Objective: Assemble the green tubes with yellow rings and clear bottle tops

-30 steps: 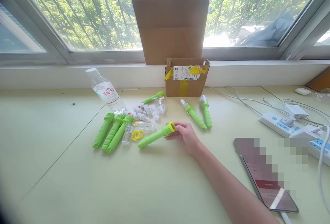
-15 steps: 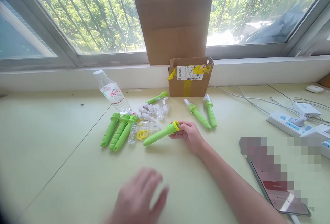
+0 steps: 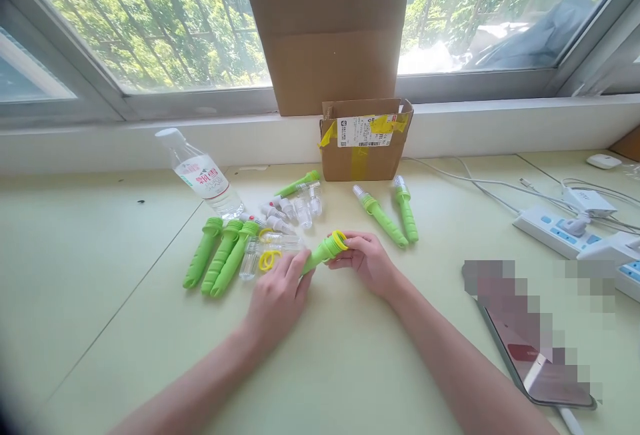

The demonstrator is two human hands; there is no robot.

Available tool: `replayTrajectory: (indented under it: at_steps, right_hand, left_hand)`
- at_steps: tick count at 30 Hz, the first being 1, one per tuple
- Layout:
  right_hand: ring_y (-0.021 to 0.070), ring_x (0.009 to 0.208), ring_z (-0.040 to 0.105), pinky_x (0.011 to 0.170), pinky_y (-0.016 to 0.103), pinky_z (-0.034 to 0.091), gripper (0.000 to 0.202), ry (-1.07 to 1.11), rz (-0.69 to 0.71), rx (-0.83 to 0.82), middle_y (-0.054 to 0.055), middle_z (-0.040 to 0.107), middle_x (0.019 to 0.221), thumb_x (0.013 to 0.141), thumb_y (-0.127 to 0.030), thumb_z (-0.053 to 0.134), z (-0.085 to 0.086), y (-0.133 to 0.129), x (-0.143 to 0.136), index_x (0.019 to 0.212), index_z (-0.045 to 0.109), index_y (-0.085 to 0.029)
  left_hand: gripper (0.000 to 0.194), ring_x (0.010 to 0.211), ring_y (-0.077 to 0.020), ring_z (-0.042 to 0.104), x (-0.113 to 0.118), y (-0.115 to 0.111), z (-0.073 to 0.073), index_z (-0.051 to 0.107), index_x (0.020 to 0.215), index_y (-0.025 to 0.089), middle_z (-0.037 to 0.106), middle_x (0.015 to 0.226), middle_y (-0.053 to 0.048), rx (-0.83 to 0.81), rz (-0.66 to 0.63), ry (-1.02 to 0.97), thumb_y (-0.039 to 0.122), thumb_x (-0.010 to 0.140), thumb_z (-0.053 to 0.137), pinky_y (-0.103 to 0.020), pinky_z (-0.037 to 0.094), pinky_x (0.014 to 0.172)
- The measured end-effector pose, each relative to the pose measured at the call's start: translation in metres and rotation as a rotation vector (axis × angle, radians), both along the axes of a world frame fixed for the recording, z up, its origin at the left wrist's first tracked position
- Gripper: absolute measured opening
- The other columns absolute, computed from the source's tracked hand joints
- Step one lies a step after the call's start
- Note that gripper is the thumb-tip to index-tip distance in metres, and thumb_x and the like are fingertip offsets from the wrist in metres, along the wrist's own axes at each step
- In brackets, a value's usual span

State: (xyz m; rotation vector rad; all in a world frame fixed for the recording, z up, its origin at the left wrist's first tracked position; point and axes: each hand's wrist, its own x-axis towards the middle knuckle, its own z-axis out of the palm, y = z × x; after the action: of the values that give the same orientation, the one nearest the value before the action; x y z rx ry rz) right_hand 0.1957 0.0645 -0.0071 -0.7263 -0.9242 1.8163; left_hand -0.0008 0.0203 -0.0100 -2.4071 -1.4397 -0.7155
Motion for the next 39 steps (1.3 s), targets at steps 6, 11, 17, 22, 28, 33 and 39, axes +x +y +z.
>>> replayTrajectory:
  at_steps: [6, 11, 17, 22, 28, 33, 39]
  right_hand:
    - [0.0213, 0.077, 0.068, 0.075, 0.036, 0.054, 0.033, 0.020, 0.086, 0.017, 0.010, 0.073, 0.092, 0.078, -0.019, 0.050, 0.0007, 0.0026, 0.0028, 0.102, 0.072, -0.013]
    - [0.0210, 0.078, 0.068, 0.076, 0.037, 0.054, 0.034, -0.003, 0.096, 0.028, 0.010, 0.073, 0.092, 0.076, -0.017, 0.050, 0.0008, 0.0035, 0.0037, 0.103, 0.072, -0.014]
    - [0.0212, 0.077, 0.069, 0.077, 0.037, 0.054, 0.032, -0.035, 0.110, 0.022, 0.009, 0.074, 0.089, 0.075, -0.017, 0.054, 0.0027, 0.0038, 0.0035, 0.101, 0.072, -0.015]
    - [0.0213, 0.077, 0.069, 0.076, 0.037, 0.053, 0.032, -0.049, 0.137, 0.013, 0.009, 0.074, 0.088, 0.078, -0.019, 0.053, 0.0027, 0.0041, 0.0062, 0.103, 0.072, -0.016]
    - [0.0215, 0.078, 0.069, 0.078, 0.038, 0.053, 0.030, -0.044, 0.147, -0.003, 0.009, 0.074, 0.087, 0.078, -0.021, 0.057, 0.0038, 0.0044, 0.0070, 0.104, 0.071, -0.016]
    - [0.0189, 0.079, 0.068, 0.079, 0.036, 0.053, 0.028, -0.039, 0.130, 0.004, 0.008, 0.072, 0.094, 0.082, -0.028, 0.061, 0.0082, 0.0028, 0.0026, 0.106, 0.070, -0.019]
    - [0.0178, 0.082, 0.067, 0.081, 0.034, 0.052, 0.027, -0.063, 0.140, 0.021, 0.007, 0.071, 0.094, 0.082, -0.031, 0.065, 0.0087, 0.0027, 0.0018, 0.106, 0.070, -0.020]
  left_hand:
    - [0.022, 0.075, -0.0165, 0.058, -0.0001, 0.0014, 0.0006, 0.046, 0.116, 0.020, 0.060, 0.087, -0.003, -0.062, 0.004, -0.052, 0.024, 0.094, 0.043, -0.025, 0.043, 0.059]
    - [0.022, 0.079, -0.0166, 0.058, -0.0035, 0.0013, 0.0019, 0.046, 0.116, 0.021, 0.062, 0.091, -0.003, -0.123, -0.016, -0.094, 0.022, 0.094, 0.041, -0.025, 0.044, 0.063]
    - [0.022, 0.079, -0.0160, 0.058, -0.0065, 0.0021, 0.0025, 0.046, 0.115, 0.022, 0.062, 0.093, -0.003, -0.170, -0.050, -0.155, 0.020, 0.093, 0.044, -0.025, 0.044, 0.062]
    - [0.022, 0.072, -0.0148, 0.056, -0.0068, 0.0002, 0.0028, 0.046, 0.113, 0.022, 0.060, 0.090, -0.002, -0.201, -0.051, -0.168, 0.022, 0.092, 0.046, -0.023, 0.041, 0.057]
    - [0.022, 0.071, -0.0146, 0.056, -0.0063, -0.0008, 0.0021, 0.047, 0.114, 0.022, 0.059, 0.088, -0.002, -0.212, -0.038, -0.172, 0.023, 0.093, 0.044, -0.023, 0.041, 0.056]
    - [0.024, 0.071, -0.0146, 0.056, -0.0055, 0.0003, 0.0004, 0.046, 0.118, 0.023, 0.061, 0.090, -0.002, -0.203, 0.002, -0.153, 0.024, 0.094, 0.042, -0.023, 0.042, 0.055]
    - [0.023, 0.074, -0.0149, 0.059, -0.0059, 0.0013, -0.0003, 0.045, 0.117, 0.023, 0.062, 0.093, -0.003, -0.229, -0.017, -0.188, 0.024, 0.094, 0.042, -0.023, 0.044, 0.057]
